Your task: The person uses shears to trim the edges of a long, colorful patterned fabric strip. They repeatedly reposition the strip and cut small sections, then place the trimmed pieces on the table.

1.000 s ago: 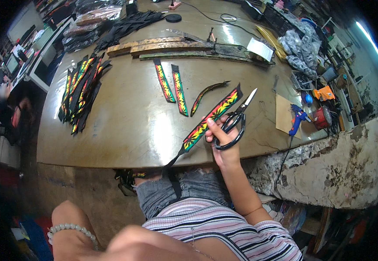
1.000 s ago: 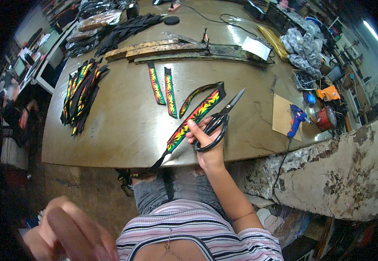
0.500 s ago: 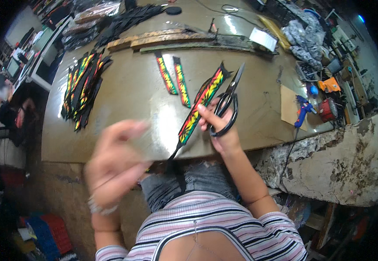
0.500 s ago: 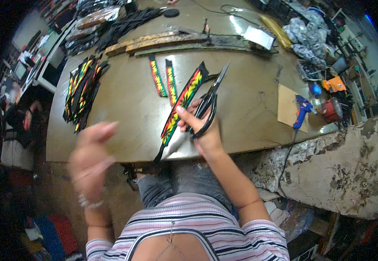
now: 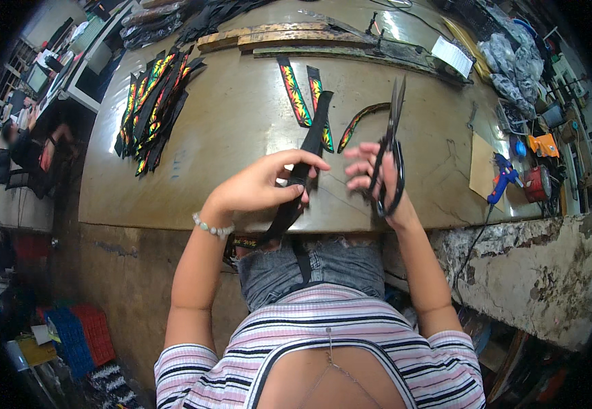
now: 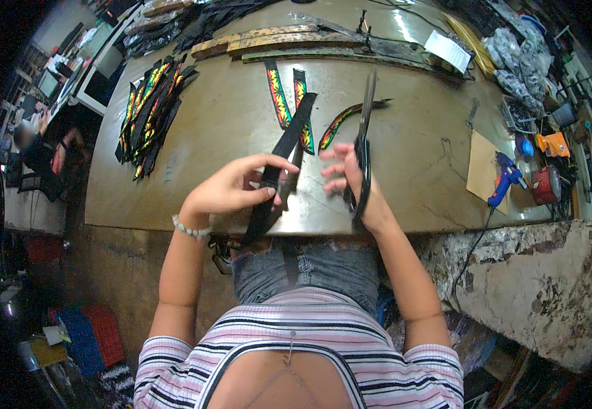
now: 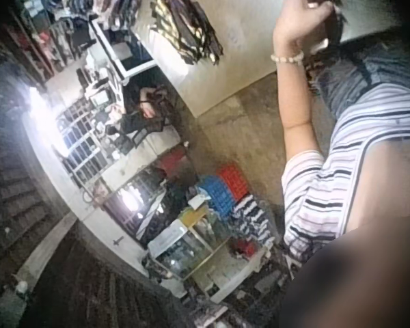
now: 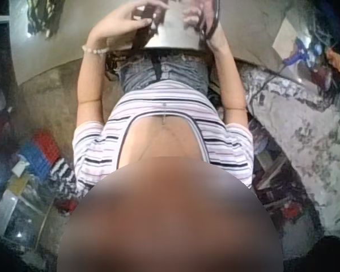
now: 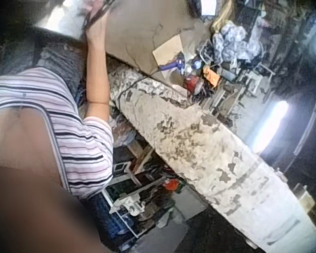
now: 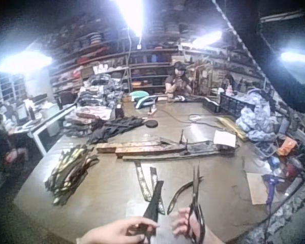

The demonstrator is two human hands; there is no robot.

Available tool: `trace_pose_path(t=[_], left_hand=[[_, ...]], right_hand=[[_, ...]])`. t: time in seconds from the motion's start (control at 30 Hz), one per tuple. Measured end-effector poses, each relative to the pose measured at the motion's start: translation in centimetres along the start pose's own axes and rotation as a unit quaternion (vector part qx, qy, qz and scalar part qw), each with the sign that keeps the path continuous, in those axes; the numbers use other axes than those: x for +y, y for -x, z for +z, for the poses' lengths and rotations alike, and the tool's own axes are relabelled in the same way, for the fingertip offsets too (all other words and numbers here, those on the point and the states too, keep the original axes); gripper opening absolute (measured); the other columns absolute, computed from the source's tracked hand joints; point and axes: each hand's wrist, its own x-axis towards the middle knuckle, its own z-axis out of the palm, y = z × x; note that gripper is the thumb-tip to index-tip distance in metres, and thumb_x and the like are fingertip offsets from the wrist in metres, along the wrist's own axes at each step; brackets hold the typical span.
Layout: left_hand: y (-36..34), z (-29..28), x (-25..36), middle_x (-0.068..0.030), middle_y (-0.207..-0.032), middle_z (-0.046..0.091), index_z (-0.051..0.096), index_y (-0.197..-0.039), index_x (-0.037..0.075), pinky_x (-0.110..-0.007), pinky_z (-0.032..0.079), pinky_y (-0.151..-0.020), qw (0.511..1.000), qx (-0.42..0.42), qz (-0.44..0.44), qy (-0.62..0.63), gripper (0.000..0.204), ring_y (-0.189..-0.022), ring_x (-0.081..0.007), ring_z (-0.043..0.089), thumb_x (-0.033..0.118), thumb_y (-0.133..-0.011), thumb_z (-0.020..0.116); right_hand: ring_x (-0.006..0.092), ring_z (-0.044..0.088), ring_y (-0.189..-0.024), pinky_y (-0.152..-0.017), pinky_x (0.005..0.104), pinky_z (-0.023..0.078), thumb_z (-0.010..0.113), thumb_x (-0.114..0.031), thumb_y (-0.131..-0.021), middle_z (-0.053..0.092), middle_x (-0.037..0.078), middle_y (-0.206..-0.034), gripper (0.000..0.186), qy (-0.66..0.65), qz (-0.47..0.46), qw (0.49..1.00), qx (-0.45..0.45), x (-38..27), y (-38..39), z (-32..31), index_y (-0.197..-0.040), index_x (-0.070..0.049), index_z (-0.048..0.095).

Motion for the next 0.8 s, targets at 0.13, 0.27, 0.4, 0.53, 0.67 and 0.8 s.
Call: trace_pose_path(t=[0.13,0.27,0.4,0.53,0.67,0.8], left_hand=[[0.3,-2.0,0.5,-0.0082,-0.113,0.061,0.05,-0.132,-0.004,-0.027,0.051,-0.085,0.989,0.057,-0.035,0.134,0.045,-0.09,-0.012,0.062,0.004,-0.09,0.064],[1.1,-2.5,2.2,-0.0135,-0.123,0.061,0.048,-0.136,-0.003,-0.027,0.051,-0.087,0.999,0.048,0.004,0.011,0.048,-0.097,-0.0143,0.063,0.006,-0.092,0.063],[2.4,-2.2,3.4,-0.0153,-0.124,0.06,0.047,-0.136,-0.004,-0.03,0.054,-0.08,0.988,0.111,0.038,0.098,0.049,-0.088,-0.0174,0.067,0.005,-0.09,0.063],[6.1,-3.5,4.1,-0.0165,-0.123,0.06,0.043,-0.14,0.002,-0.024,0.054,-0.07,0.9,0.396,0.171,-0.063,0.047,-0.081,-0.0169,0.066,0.002,-0.094,0.056],[13.9,-5.7,8.3,-0.025,-0.126,0.058,0.019,-0.15,0.014,-0.02,0.046,-0.056,0.708,0.606,0.233,-0.276,0.066,-0.076,-0.0149,0.066,-0.003,-0.094,0.05],[22.2,-5.1,13.8,-0.0335,-0.124,0.055,0.02,-0.142,0.016,-0.02,0.043,-0.057,0.681,0.629,0.279,-0.25,0.059,-0.078,-0.0164,0.065,-0.007,-0.094,0.045]], right_hand=[[0.0083,0.055,-0.072,-0.063,0.0226,0.048,0.06,-0.049,-0.092,0.055,0.002,-0.091,0.062,0.017,0.198,0.976,-0.088,-1.1,4.7,-1.1,-0.123,0.004,0.048],[0.0057,0.05,-0.069,-0.06,0.0202,0.044,0.059,-0.049,-0.093,0.055,0.0,-0.092,0.059,0.039,0.174,0.965,-0.193,-0.6,7.4,0.7,-0.124,0.001,0.049],[0.0111,0.057,-0.075,-0.061,0.0212,0.045,0.056,-0.047,-0.095,0.061,0.014,-0.107,0.055,-0.091,0.094,0.985,-0.116,0.8,6.1,2.3,-0.121,0.001,0.047],[0.0211,0.064,-0.074,-0.063,0.0309,0.051,0.045,-0.036,-0.101,0.064,0.022,-0.102,0.033,-0.198,0.063,0.976,-0.058,1.3,4.7,2.1,-0.109,-0.004,0.048],[0.0219,0.062,-0.074,-0.062,0.0315,0.05,0.045,-0.029,-0.099,0.063,0.018,-0.096,0.027,-0.229,0.096,0.968,-0.034,1.5,5.1,1.4,-0.11,-0.005,0.049],[0.0213,0.058,-0.072,-0.062,0.0315,0.047,0.044,-0.031,-0.098,0.06,0.014,-0.089,0.029,-0.264,0.114,0.958,-0.014,1.9,5.4,1.5,-0.107,-0.005,0.054]])
